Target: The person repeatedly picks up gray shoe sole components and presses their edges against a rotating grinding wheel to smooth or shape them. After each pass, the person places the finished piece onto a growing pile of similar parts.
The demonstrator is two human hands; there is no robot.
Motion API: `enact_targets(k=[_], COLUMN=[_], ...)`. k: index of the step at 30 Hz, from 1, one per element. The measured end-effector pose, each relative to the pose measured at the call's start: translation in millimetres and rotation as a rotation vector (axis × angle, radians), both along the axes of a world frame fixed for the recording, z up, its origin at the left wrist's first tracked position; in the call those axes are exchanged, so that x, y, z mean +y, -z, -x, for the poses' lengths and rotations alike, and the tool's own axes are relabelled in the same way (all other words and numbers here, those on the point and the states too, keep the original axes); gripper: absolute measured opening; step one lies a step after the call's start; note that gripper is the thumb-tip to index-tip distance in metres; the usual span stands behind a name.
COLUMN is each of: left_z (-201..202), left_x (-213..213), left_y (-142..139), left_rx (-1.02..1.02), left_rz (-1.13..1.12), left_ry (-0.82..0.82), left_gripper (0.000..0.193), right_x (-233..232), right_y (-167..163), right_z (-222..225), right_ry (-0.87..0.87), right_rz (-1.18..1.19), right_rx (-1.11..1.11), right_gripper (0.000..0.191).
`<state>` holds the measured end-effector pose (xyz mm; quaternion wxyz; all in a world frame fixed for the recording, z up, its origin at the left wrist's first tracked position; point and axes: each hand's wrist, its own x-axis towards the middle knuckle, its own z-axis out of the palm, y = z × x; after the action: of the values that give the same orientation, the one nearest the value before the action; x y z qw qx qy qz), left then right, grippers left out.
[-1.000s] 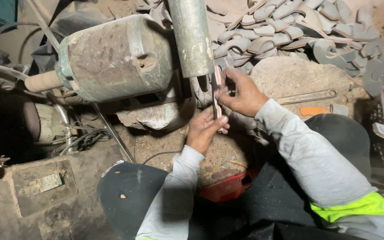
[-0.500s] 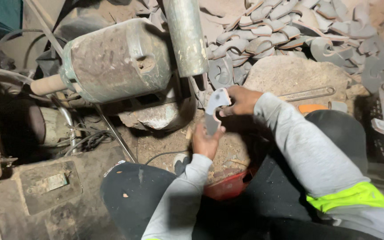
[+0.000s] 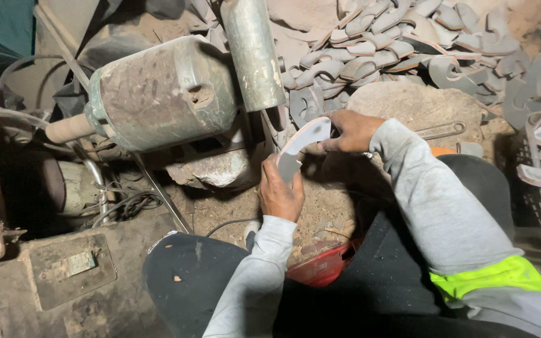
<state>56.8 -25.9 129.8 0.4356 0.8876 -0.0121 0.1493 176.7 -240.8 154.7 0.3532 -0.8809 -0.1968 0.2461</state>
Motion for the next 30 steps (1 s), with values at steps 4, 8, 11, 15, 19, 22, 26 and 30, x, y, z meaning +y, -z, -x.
enact_targets(k=[4,8,11,15,19,22,26,30], left_z=[-13,-24,-25,-21,-14,-6,-2,-4], left_x=[0,4,8,12,14,11,6,6], left_y=[1,3,6,12,18,18,11,2], left_rx=[0.117,0.493,0.611,0.670,0.696,0.713,0.379,-0.063], left_rz=[0.300,0.942,1.155,1.284,1.329,1.180,0.434,0.089], left_ry=[0.123,0.369,0.414,0.475,0.482,0.380,0.076,-0.018], left_gripper=[0.054,0.044,0.039,0.035,0.032,0.038,0.048,0.041], right_x=[4,31,48,54,53,51,31,4], right_y=[-6,-9,-14,-18,-11,-5,-12,-29], right_z=[6,15,18,22,28,26,15,12], right_ry=[0.079,0.178,0.265,0.259,0.239,0.154,-0.066,-0.056], right_rz=[-0.269,-0.362,-0.364,-0.441,-0.333,-0.267,-0.215,-0.114], right_rx=[-0.134,-0.509,-0.334,-0.361,-0.402,-0.317,-0.057,0.092], right_gripper=[0.064,0.047,0.026,0.023,0.023,0.031,0.045,0.035])
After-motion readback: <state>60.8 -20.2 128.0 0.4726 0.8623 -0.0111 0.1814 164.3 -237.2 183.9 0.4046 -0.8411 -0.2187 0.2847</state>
